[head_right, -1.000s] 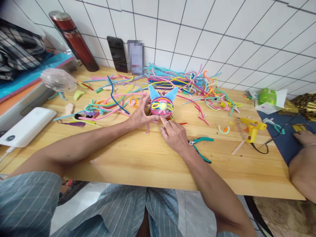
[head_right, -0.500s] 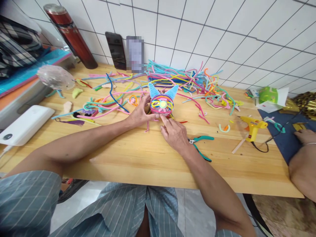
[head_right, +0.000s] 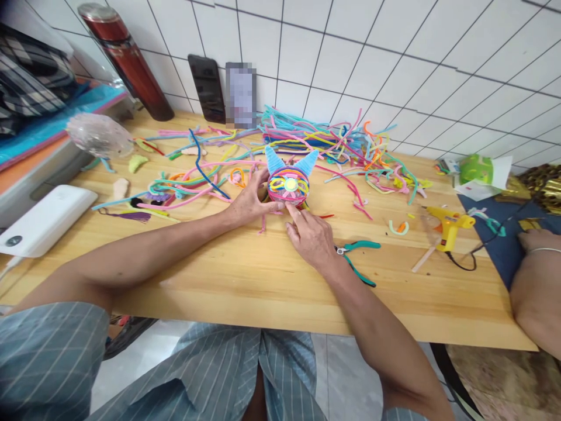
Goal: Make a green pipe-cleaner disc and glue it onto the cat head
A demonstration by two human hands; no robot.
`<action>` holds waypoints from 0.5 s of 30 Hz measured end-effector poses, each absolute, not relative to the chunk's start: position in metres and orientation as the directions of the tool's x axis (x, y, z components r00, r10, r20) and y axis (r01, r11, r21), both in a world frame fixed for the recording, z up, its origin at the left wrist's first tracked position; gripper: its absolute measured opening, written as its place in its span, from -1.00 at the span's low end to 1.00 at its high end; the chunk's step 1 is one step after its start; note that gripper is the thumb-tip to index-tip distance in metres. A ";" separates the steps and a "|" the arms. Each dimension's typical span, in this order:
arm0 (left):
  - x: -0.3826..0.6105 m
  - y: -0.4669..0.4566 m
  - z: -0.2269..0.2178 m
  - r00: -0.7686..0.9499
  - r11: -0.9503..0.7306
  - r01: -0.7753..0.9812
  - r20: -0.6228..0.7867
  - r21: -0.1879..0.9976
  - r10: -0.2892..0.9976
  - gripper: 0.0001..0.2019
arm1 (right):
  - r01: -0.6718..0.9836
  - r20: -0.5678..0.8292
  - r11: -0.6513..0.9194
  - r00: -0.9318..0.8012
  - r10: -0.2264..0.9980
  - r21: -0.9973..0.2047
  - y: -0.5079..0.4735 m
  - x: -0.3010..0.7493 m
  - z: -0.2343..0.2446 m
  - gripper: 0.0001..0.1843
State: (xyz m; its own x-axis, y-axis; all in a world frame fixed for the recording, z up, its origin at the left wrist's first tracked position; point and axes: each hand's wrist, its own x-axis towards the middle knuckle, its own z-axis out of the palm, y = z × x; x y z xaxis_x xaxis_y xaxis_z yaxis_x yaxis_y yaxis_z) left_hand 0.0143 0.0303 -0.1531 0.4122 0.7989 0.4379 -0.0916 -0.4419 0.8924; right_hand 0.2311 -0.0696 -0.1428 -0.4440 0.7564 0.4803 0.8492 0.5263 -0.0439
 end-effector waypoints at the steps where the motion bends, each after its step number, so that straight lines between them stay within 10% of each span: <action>1: 0.014 0.030 -0.152 0.413 -0.445 -0.086 0.439 0.891 0.798 -0.05 | 0.849 0.480 0.527 -0.444 0.757 -0.046 -0.070 0.231 -0.143 -0.48; 15: 0.013 0.035 -0.162 0.389 -0.495 -0.026 0.465 0.868 0.795 0.01 | 0.841 0.472 0.534 -0.436 0.766 -0.089 -0.069 0.232 -0.143 -0.48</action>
State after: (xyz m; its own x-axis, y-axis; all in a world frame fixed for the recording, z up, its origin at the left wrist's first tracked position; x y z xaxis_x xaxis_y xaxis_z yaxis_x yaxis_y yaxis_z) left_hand 0.0131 0.0351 -0.1616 0.3890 0.7951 0.4654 -0.0262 -0.4954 0.8683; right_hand 0.2316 -0.0695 -0.1434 -0.4361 0.7663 0.4717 0.8410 0.5336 -0.0893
